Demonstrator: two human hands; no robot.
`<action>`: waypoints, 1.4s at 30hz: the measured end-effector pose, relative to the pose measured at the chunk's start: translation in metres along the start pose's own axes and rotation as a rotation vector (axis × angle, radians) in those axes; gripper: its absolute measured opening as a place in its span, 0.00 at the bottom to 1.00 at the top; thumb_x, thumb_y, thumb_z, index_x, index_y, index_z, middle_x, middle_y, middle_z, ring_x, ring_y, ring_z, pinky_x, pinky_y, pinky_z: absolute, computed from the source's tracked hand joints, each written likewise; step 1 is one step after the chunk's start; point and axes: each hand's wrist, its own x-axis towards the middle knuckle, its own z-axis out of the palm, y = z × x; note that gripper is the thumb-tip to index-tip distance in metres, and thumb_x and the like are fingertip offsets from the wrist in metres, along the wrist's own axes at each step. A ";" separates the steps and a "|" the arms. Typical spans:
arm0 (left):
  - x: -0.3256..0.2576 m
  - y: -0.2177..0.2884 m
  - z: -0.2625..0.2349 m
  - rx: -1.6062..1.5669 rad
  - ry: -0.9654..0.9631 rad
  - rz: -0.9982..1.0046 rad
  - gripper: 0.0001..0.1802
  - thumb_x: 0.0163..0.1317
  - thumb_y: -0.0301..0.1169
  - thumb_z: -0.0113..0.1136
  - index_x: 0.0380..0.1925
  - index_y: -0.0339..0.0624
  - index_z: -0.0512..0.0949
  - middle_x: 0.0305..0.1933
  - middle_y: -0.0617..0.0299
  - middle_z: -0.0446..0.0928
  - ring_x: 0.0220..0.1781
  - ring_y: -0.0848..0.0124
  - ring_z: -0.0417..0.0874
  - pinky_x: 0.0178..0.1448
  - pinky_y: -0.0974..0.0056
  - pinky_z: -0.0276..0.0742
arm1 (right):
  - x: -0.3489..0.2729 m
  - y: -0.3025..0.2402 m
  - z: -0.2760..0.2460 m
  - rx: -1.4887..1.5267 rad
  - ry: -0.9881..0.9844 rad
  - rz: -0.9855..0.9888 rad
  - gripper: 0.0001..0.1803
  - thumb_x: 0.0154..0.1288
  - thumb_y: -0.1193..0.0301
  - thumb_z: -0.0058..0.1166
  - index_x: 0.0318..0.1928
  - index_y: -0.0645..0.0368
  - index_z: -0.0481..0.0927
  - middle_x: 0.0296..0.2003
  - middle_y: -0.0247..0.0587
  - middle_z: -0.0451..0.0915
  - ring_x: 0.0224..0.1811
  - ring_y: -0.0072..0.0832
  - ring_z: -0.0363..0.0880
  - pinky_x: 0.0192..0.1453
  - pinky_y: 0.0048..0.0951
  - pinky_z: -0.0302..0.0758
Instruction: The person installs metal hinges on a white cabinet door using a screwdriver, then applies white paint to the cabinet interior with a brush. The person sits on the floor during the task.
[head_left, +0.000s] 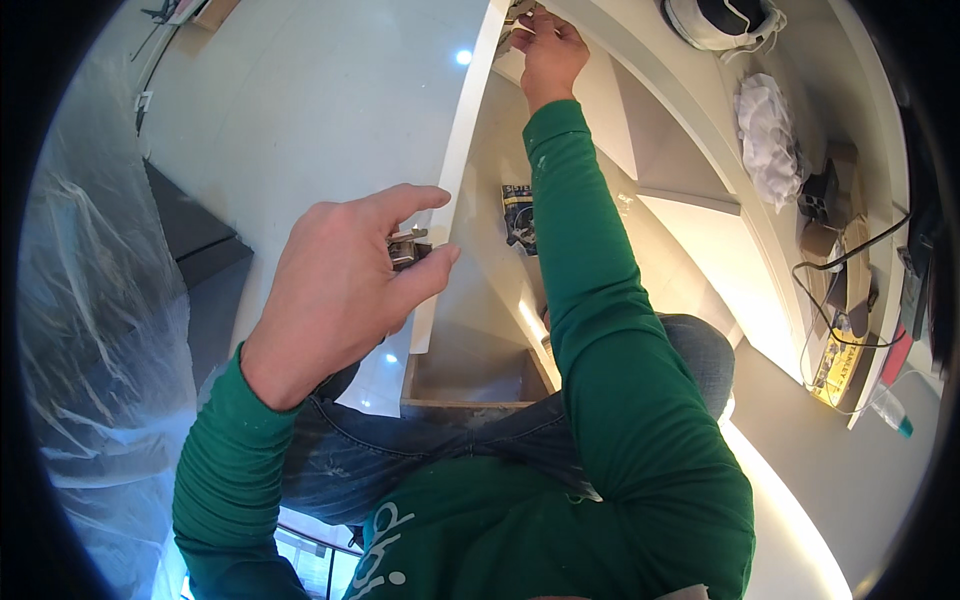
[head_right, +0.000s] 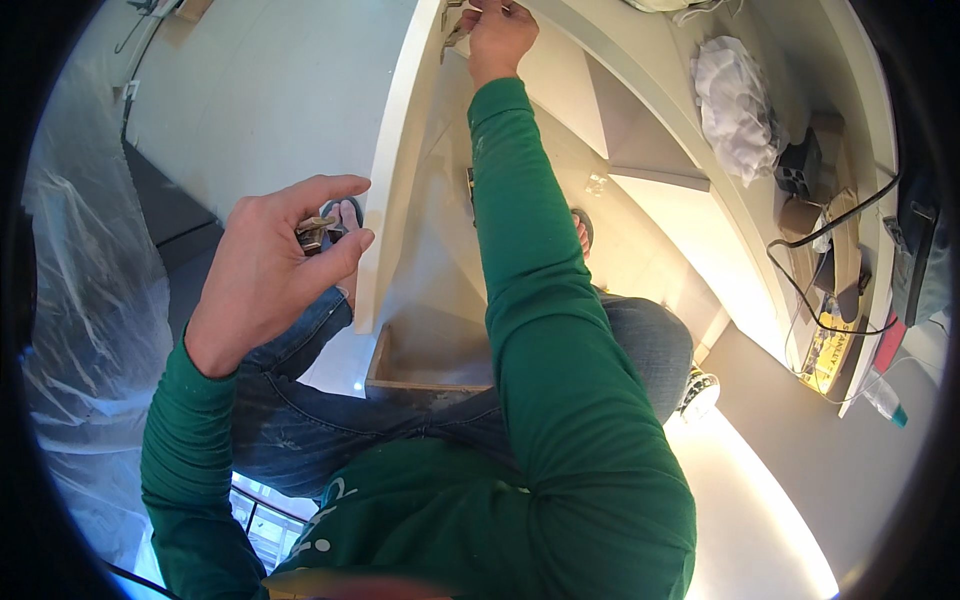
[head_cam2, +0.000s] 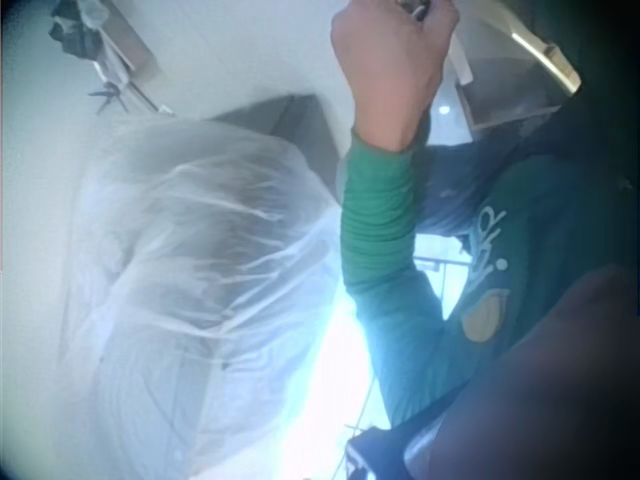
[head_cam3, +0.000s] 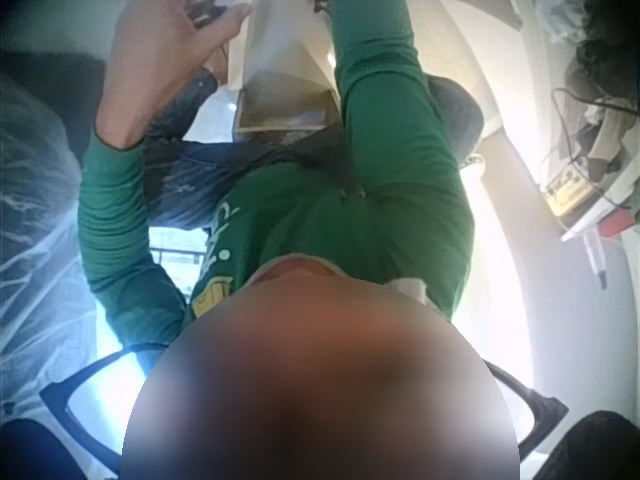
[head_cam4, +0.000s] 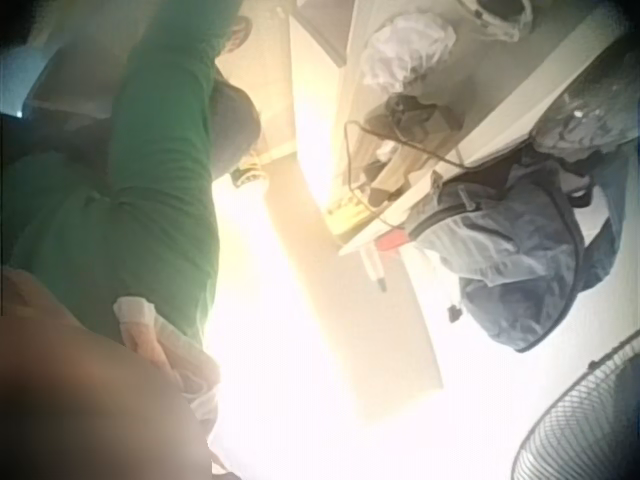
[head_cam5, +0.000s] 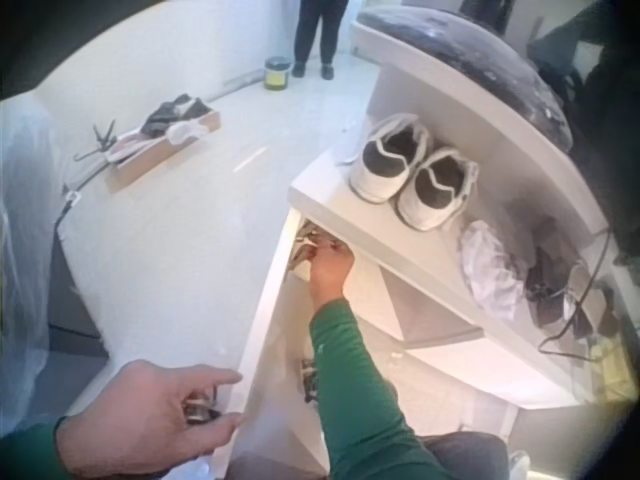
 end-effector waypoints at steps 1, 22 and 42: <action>0.000 0.000 0.000 -0.012 0.000 0.003 0.21 0.60 0.38 0.68 0.50 0.36 0.84 0.26 0.45 0.83 0.28 0.48 0.86 0.38 0.55 0.81 | -0.003 -0.004 0.003 -0.042 0.004 0.001 0.11 0.74 0.78 0.56 0.51 0.74 0.79 0.41 0.49 0.86 0.29 0.30 0.82 0.29 0.29 0.79; 0.003 -0.003 0.010 0.166 -0.068 0.048 0.22 0.59 0.36 0.70 0.51 0.35 0.84 0.27 0.46 0.83 0.26 0.52 0.86 0.36 0.58 0.80 | 0.004 -0.021 -0.005 -0.110 -0.082 0.139 0.13 0.75 0.66 0.59 0.50 0.64 0.80 0.39 0.46 0.86 0.30 0.30 0.83 0.30 0.30 0.79; 0.000 -0.003 0.008 0.197 -0.028 0.079 0.20 0.60 0.39 0.69 0.49 0.40 0.85 0.27 0.47 0.85 0.33 0.46 0.86 0.44 0.49 0.82 | 0.028 -0.001 -0.029 0.258 -0.144 0.448 0.13 0.76 0.67 0.61 0.48 0.65 0.80 0.41 0.43 0.82 0.46 0.34 0.83 0.56 0.38 0.89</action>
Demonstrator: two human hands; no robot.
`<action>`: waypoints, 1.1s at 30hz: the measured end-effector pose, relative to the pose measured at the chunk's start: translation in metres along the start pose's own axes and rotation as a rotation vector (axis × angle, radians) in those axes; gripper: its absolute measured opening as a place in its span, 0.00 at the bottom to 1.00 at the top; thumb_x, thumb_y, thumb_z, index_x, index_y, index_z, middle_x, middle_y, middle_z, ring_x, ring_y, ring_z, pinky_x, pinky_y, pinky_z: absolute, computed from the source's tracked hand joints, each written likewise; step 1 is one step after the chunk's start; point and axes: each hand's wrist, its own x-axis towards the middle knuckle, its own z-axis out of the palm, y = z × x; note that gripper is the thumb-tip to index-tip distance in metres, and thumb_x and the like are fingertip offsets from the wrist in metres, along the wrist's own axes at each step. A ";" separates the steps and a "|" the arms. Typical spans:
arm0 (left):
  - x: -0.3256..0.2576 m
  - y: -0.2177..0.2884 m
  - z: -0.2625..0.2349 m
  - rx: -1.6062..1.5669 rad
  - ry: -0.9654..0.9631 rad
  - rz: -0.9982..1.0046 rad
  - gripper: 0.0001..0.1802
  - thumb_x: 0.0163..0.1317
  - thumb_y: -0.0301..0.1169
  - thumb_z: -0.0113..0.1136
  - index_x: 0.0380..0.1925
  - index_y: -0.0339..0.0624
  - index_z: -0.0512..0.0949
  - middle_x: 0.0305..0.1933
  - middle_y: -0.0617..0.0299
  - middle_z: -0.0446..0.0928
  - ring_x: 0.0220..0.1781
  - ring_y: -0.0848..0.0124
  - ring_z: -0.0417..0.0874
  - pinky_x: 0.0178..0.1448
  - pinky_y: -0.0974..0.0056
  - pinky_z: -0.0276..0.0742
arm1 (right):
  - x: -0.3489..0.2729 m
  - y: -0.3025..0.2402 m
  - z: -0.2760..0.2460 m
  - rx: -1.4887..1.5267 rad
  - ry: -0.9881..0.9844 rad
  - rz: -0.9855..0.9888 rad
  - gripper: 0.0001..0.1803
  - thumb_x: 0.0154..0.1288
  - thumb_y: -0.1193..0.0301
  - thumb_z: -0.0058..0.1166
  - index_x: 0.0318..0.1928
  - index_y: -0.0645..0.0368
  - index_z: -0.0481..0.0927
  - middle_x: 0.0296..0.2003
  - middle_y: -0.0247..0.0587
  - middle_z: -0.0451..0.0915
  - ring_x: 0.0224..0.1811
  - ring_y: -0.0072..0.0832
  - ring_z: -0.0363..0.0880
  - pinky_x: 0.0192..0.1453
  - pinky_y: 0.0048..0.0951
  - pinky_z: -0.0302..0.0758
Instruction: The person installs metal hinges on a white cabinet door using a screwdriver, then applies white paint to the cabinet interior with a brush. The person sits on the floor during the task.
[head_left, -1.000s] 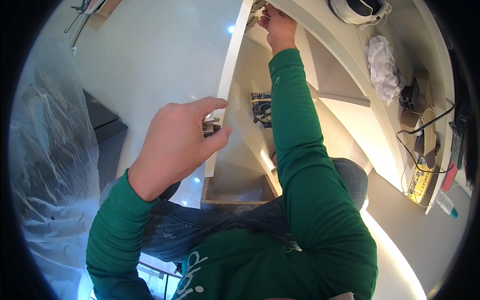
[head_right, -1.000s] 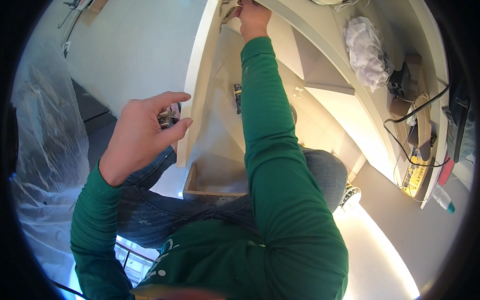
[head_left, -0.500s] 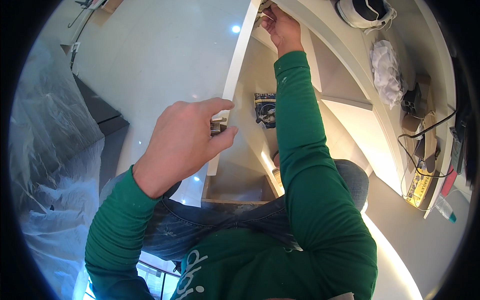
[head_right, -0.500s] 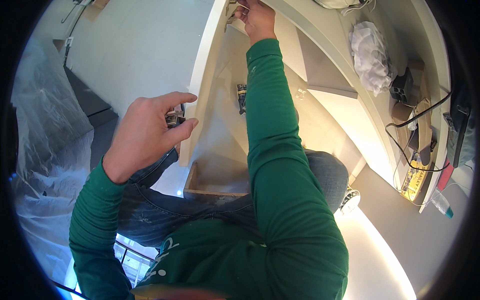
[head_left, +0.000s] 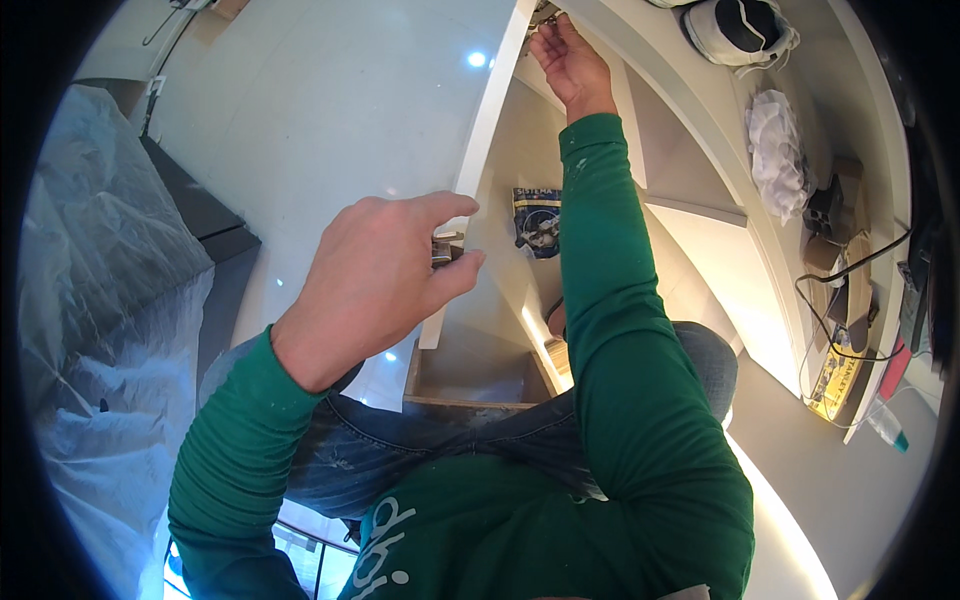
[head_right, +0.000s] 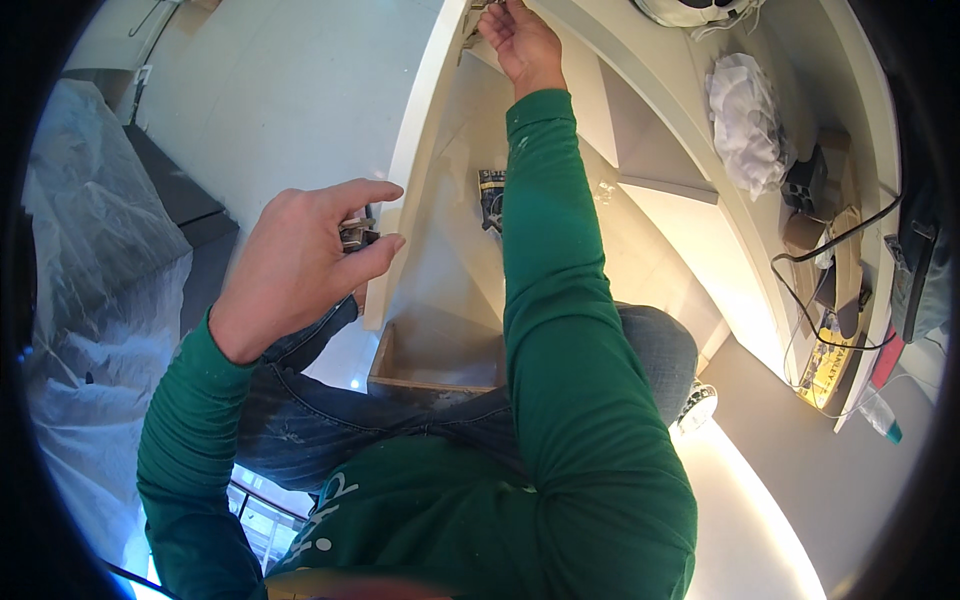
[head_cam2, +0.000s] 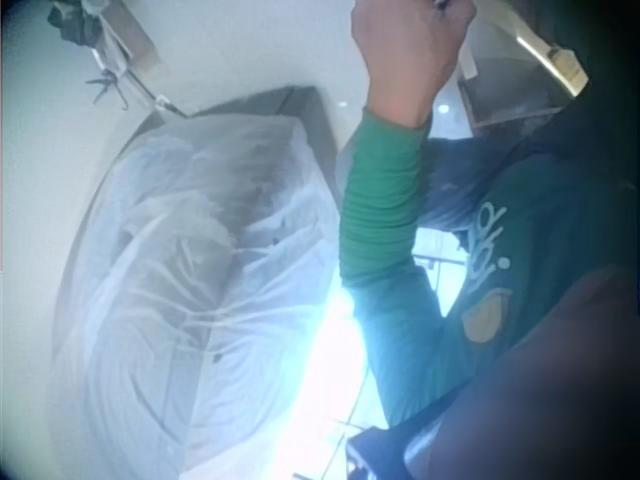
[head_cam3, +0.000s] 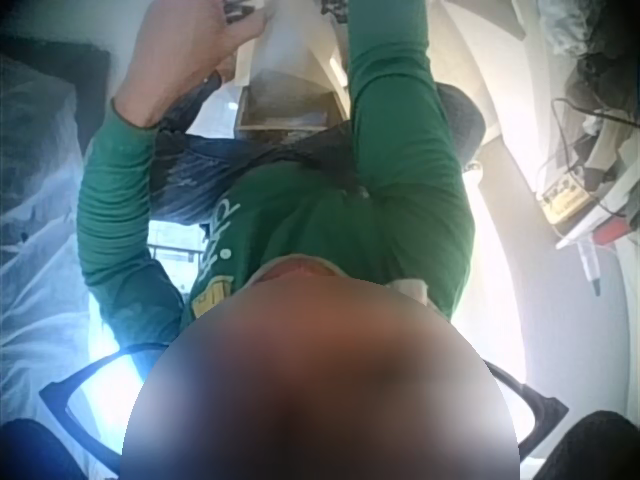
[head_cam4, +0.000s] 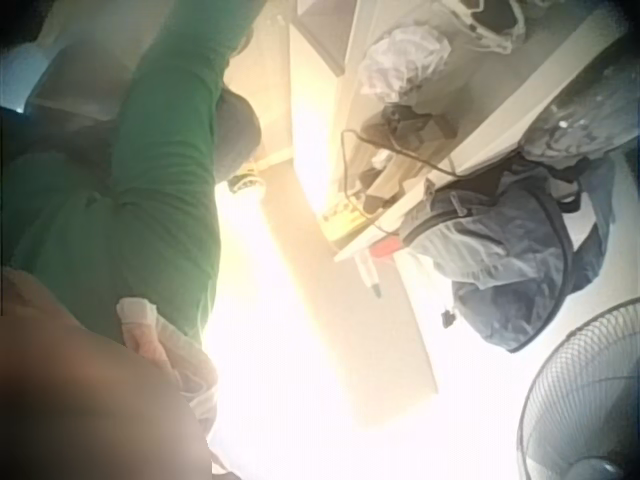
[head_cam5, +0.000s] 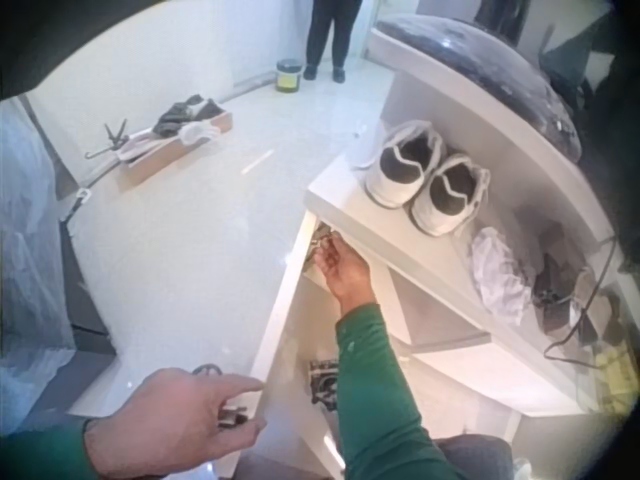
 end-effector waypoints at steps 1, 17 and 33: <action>0.000 0.000 0.000 -0.011 -0.002 -0.003 0.20 0.60 0.39 0.69 0.49 0.40 0.85 0.27 0.47 0.85 0.34 0.46 0.86 0.44 0.49 0.82 | 0.000 -0.002 0.000 -0.023 -0.011 0.001 0.12 0.76 0.67 0.61 0.48 0.65 0.80 0.41 0.43 0.82 0.47 0.34 0.83 0.56 0.38 0.89; -0.001 -0.006 0.004 -0.021 0.026 0.037 0.21 0.62 0.36 0.68 0.51 0.35 0.83 0.19 0.50 0.80 0.25 0.54 0.86 0.36 0.58 0.80 | 0.002 0.000 0.002 -0.077 -0.013 -0.085 0.13 0.80 0.70 0.54 0.53 0.69 0.76 0.44 0.48 0.81 0.46 0.37 0.83 0.51 0.39 0.90; -0.001 -0.004 0.001 -0.019 -0.001 0.007 0.22 0.60 0.36 0.69 0.52 0.35 0.84 0.24 0.46 0.81 0.26 0.50 0.86 0.37 0.56 0.80 | -0.005 -0.002 0.013 -0.027 0.048 -0.162 0.10 0.75 0.76 0.57 0.53 0.65 0.78 0.41 0.44 0.82 0.44 0.33 0.84 0.49 0.35 0.89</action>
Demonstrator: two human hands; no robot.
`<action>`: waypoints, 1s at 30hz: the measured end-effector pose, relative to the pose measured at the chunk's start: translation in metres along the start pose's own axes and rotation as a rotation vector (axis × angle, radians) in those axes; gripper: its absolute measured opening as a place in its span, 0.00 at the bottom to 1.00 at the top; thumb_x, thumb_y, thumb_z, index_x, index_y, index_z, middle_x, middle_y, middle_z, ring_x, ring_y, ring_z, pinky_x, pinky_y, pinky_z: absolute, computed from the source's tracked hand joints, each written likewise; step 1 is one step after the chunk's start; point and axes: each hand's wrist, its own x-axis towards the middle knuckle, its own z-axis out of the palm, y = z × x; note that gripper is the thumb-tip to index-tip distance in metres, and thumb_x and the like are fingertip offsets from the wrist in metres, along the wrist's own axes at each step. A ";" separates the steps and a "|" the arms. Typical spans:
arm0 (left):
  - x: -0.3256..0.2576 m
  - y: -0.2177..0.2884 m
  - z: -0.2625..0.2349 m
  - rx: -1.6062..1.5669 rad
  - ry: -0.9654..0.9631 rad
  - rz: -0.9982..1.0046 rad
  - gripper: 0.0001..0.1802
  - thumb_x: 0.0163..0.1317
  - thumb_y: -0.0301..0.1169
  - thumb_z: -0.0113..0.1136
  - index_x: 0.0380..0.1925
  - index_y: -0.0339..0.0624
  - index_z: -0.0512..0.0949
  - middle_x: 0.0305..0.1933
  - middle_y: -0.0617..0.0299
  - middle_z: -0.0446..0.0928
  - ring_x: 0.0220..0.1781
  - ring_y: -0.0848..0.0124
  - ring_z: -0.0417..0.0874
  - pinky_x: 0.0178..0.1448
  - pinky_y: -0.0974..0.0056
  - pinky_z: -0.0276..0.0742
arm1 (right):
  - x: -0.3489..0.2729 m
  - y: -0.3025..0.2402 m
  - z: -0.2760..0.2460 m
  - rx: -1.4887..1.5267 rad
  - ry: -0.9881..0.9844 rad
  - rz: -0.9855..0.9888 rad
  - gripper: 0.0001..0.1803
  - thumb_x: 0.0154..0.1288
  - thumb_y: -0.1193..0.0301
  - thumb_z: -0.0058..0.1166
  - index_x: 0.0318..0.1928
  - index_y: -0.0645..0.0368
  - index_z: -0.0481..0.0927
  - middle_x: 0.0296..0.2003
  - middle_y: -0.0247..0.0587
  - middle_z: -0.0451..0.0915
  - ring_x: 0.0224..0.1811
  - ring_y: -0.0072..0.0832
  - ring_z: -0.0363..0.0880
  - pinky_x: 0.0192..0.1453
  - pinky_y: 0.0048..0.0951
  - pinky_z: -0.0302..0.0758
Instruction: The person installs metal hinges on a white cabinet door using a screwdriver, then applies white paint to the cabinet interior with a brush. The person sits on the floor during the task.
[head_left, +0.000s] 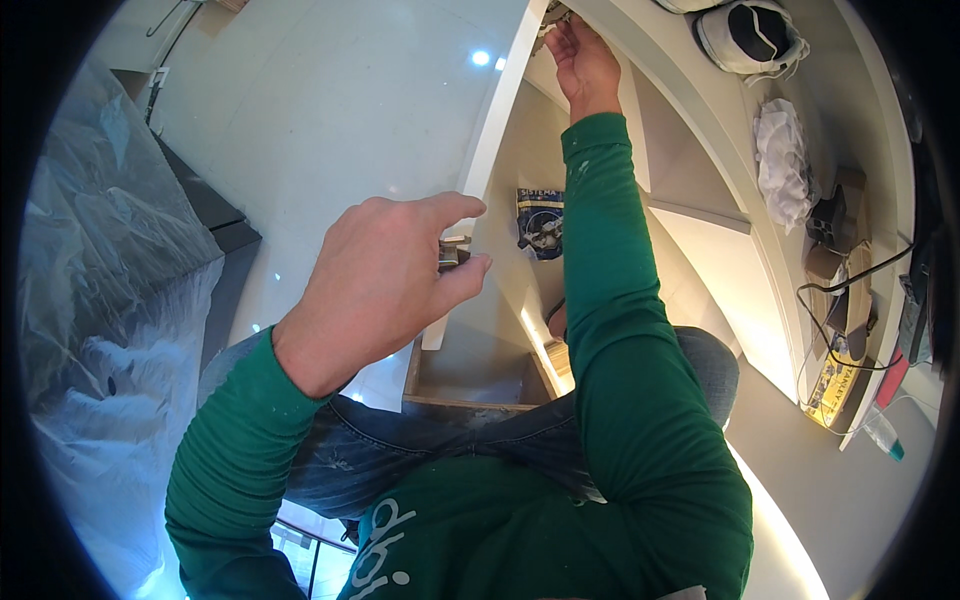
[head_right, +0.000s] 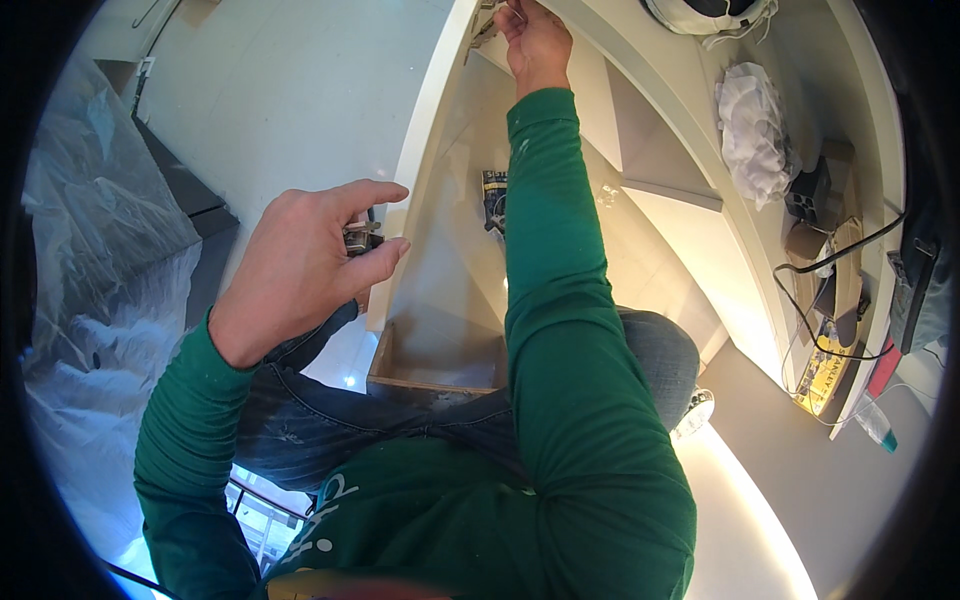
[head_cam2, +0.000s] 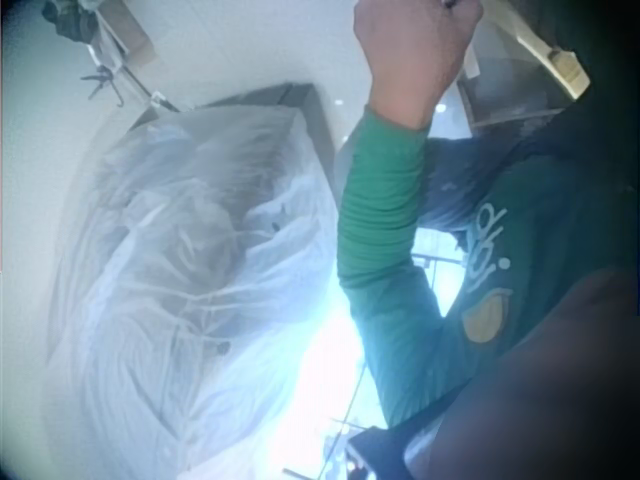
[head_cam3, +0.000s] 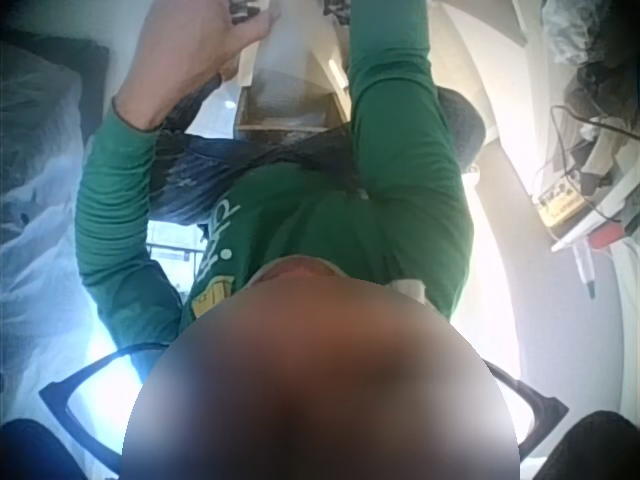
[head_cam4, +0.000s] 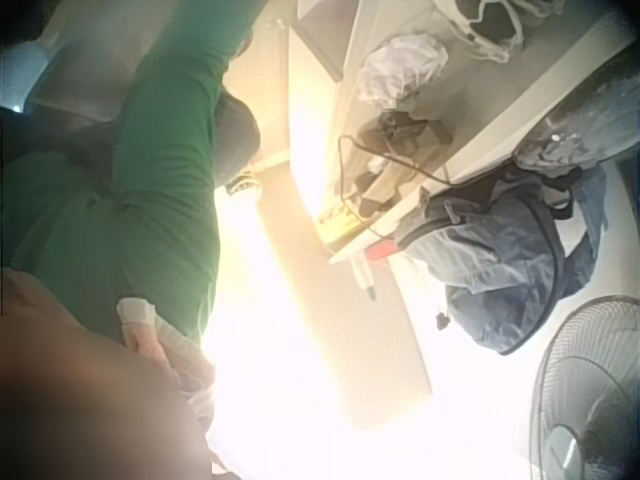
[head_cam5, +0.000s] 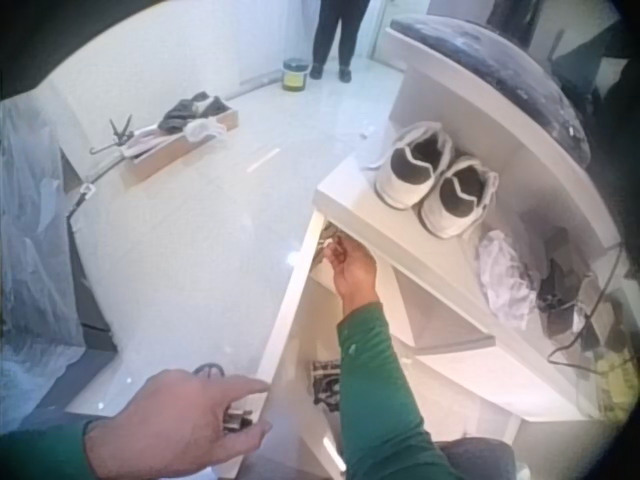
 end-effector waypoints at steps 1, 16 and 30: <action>0.000 0.000 0.000 -0.010 -0.005 -0.008 0.22 0.60 0.36 0.69 0.52 0.35 0.84 0.23 0.47 0.81 0.26 0.51 0.86 0.37 0.56 0.80 | 0.000 -0.002 0.001 -0.018 -0.012 -0.006 0.10 0.75 0.76 0.58 0.53 0.65 0.78 0.41 0.44 0.82 0.43 0.33 0.84 0.48 0.35 0.89; 0.000 0.000 0.002 0.024 0.025 0.027 0.23 0.59 0.37 0.69 0.52 0.36 0.84 0.23 0.47 0.81 0.27 0.48 0.84 0.37 0.55 0.80 | -0.004 -0.008 0.008 -0.121 -0.012 -0.089 0.11 0.72 0.80 0.58 0.53 0.67 0.79 0.43 0.45 0.84 0.40 0.35 0.86 0.48 0.37 0.90; -0.001 -0.001 0.001 -0.009 0.019 0.027 0.21 0.60 0.36 0.68 0.51 0.36 0.84 0.19 0.51 0.80 0.24 0.54 0.85 0.37 0.58 0.80 | -0.010 -0.007 0.014 -0.106 -0.097 -0.181 0.11 0.71 0.77 0.60 0.52 0.59 0.80 0.40 0.40 0.84 0.38 0.31 0.84 0.41 0.30 0.85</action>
